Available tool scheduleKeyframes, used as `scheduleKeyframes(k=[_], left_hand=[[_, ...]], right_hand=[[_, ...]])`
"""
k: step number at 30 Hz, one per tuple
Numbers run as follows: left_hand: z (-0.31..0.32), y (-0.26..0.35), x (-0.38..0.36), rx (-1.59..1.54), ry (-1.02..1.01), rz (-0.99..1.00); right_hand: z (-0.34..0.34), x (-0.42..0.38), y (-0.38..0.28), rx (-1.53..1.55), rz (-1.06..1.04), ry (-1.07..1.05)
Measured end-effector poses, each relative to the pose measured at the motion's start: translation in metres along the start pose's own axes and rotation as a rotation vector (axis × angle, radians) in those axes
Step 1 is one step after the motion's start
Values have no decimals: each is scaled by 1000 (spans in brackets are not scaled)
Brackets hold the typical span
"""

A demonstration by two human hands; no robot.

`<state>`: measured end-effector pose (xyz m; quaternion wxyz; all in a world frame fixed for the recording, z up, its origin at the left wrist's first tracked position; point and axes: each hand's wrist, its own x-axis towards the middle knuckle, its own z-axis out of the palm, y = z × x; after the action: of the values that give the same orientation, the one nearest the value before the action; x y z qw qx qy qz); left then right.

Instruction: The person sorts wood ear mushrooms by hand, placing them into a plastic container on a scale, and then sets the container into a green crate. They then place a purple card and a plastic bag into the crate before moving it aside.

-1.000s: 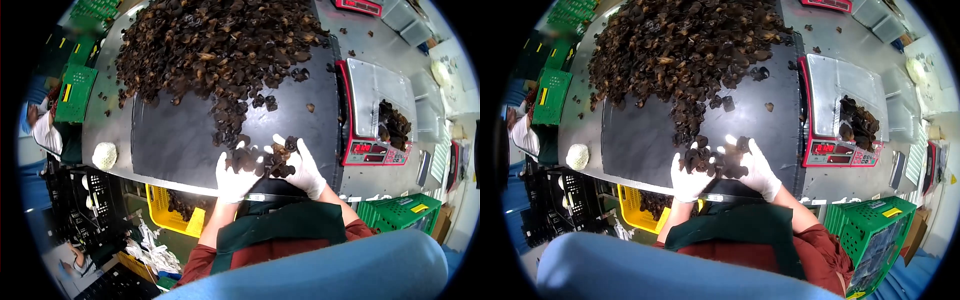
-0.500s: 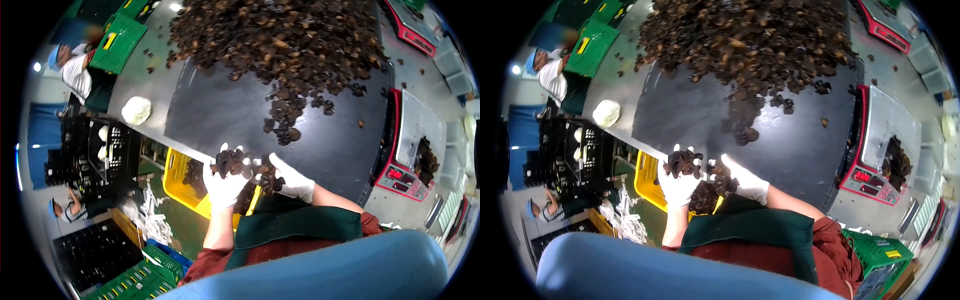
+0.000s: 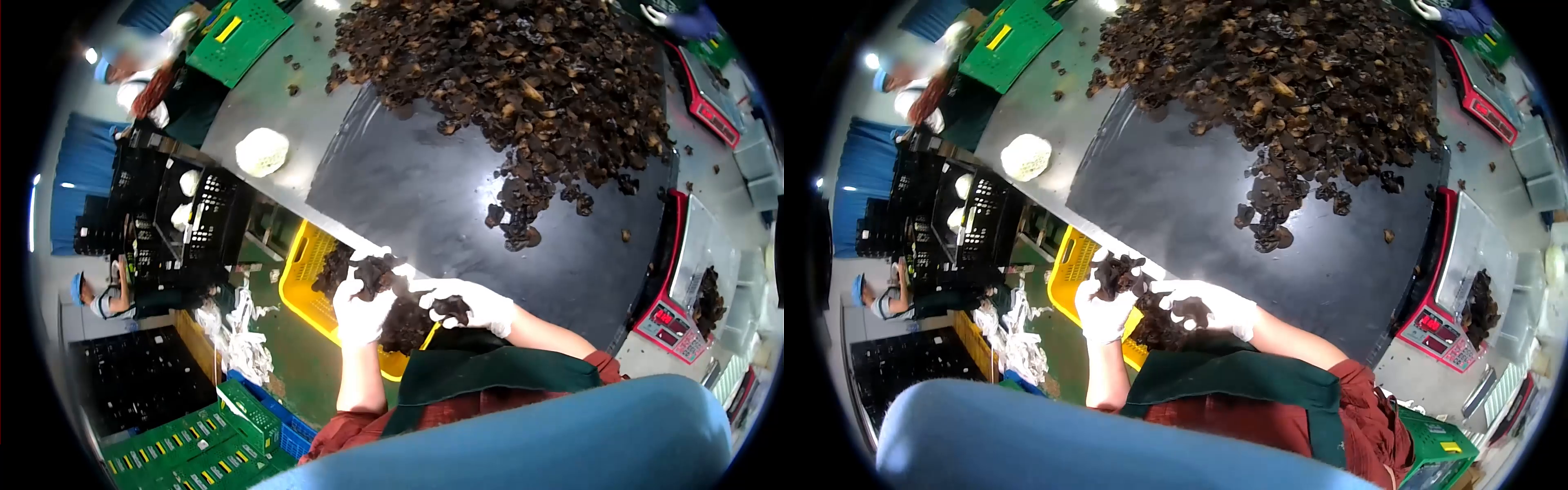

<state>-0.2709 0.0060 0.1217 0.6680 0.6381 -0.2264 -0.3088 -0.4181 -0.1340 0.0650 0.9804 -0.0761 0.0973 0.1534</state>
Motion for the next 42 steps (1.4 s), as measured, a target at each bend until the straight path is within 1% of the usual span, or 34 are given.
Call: scheduleKeyframes(k=[2, 3, 4, 5, 6, 8, 9, 10, 12, 13, 14, 16, 20, 21, 22, 24, 25, 27, 29, 32, 33, 35, 36, 38, 39, 40, 42], left_hand=[[1, -11, 6, -172, -64, -116], [6, -14, 9, -247, -94, -207], [12, -15, 12, -343, -135, -307], [20, -18, 13, -456, -170, -396], [24, -32, 16, -851, -231, -516], [46, -34, 19, -748, -328, -594], [57, -33, 20, -682, -429, -590], [72, -31, 19, -617, -530, -582], [96, -41, 16, -385, -618, -504], [108, -36, 14, -307, -652, -503], [119, -31, 12, -228, -685, -498], [133, -36, 9, -295, -704, -567], [163, -39, 1, -443, -709, -688], [168, -50, 0, -390, -769, -632], [175, -55, -2, -222, -810, -508], [191, -61, -10, -215, -880, -450], [199, -57, -9, -190, -923, -463], [215, -43, -14, -220, -882, -615], [226, -36, -15, -216, -841, -737], [238, -45, -22, -405, -842, -714], [239, -46, -21, -435, -868, -758], [243, -51, -23, -482, -875, -731], [245, -53, -25, -506, -882, -718], [249, -50, -25, -533, -756, -752], [249, -49, -25, -545, -703, -774], [241, -62, -18, -564, -719, -782], [238, -72, -14, -732, -681, -920]], right_hand=[[45, -23, -18, 40, -57, 201], [33, -31, -12, -53, -214, 149], [23, -39, -9, -3, -270, 150], [17, -47, -7, -127, -350, 164], [13, -55, -4, -252, -428, 178], [16, -67, 0, -431, -612, 161], [20, -72, 1, -523, -703, 155], [29, -78, -5, 8, -495, 298], [3, -83, 6, 0, -619, 280], [-3, -87, 7, -134, -685, 394], [-7, -94, 10, -150, -701, 443], [-11, -109, 11, -182, -728, 540], [-7, -143, 14, -24, -788, 517], [-4, -150, 15, 21, -770, 550], [-10, -161, 17, 152, -772, 422], [-15, -170, 22, -8, -889, 460], [-16, -178, 22, -40, -887, 491], [-21, -192, 21, -105, -874, 545], [-28, -203, 23, -123, -892, 556], [-33, -215, 26, -112, -934, 579], [-37, -218, 27, -114, -954, 587], [-34, -223, 28, -89, -1011, 587], [-38, -223, 29, -127, -1049, 634], [-45, -225, 31, -212, -1141, 752], [-47, -229, 33, -249, -1225, 782], [-39, -241, 32, -325, -1207, 819], [-29, -259, 29, -576, -1333, 926]])
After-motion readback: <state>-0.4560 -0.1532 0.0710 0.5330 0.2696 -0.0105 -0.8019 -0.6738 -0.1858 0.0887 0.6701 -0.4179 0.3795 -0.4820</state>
